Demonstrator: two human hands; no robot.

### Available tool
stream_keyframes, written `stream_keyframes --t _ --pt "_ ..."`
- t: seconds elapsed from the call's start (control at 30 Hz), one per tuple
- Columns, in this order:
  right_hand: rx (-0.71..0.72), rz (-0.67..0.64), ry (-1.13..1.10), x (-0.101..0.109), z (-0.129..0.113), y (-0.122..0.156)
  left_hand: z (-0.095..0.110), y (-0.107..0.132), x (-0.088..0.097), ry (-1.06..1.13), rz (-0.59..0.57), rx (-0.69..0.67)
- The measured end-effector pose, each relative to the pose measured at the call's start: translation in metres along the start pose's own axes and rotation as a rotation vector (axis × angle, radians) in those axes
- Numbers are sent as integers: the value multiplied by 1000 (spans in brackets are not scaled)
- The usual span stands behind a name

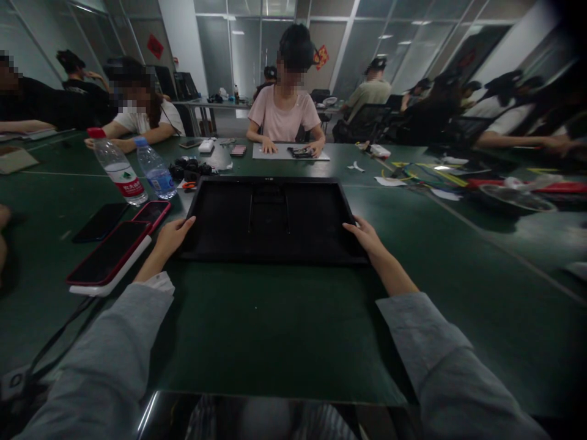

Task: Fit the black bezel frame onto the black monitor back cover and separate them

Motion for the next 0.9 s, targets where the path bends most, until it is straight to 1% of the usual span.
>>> stream_keyframes --t 0.1,0.2,0.27,0.37,0.43,0.5,0.57,0.63,0.7,0.77,0.9 --pt "-3 -56 6 2 -9 7 10 5 2 25 -9 20" --pt "-37 -120 -5 5 -12 14 15 7 2 18 -36 13" --pt "-69 -138 -6 6 -11 16 14 6 1 7 -49 1" --pt "-106 -143 38 5 -8 15 3 1 -3 -4 -66 -18" --pt "-67 -108 56 4 -9 12 -7 -5 -6 -19 -60 -40" --pt "36 -53 43 4 -12 10 -19 -11 -11 -35 -49 -46" --pt "143 -20 24 4 -16 9 -30 -17 -15 -13 -31 -15" --pt "203 -8 12 8 -16 7 -36 -21 -17 6 -4 -7" --pt "220 31 16 15 -13 6 -39 -22 -17 23 11 -13" --pt "226 103 14 26 -10 5 -39 -21 -17 43 9 -25" --pt "214 321 -43 50 -6 7 -35 -19 -15 58 -19 -46"
Point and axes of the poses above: each hand's wrist, its own y-axis away from the middle knuckle, its own x-axis out of the back of the hand, z = x × y, the point moved 4 cm from there along -y, towards the middle knuckle, and after that the axes turned 4 degrees about -x, right-handed, at the moved point
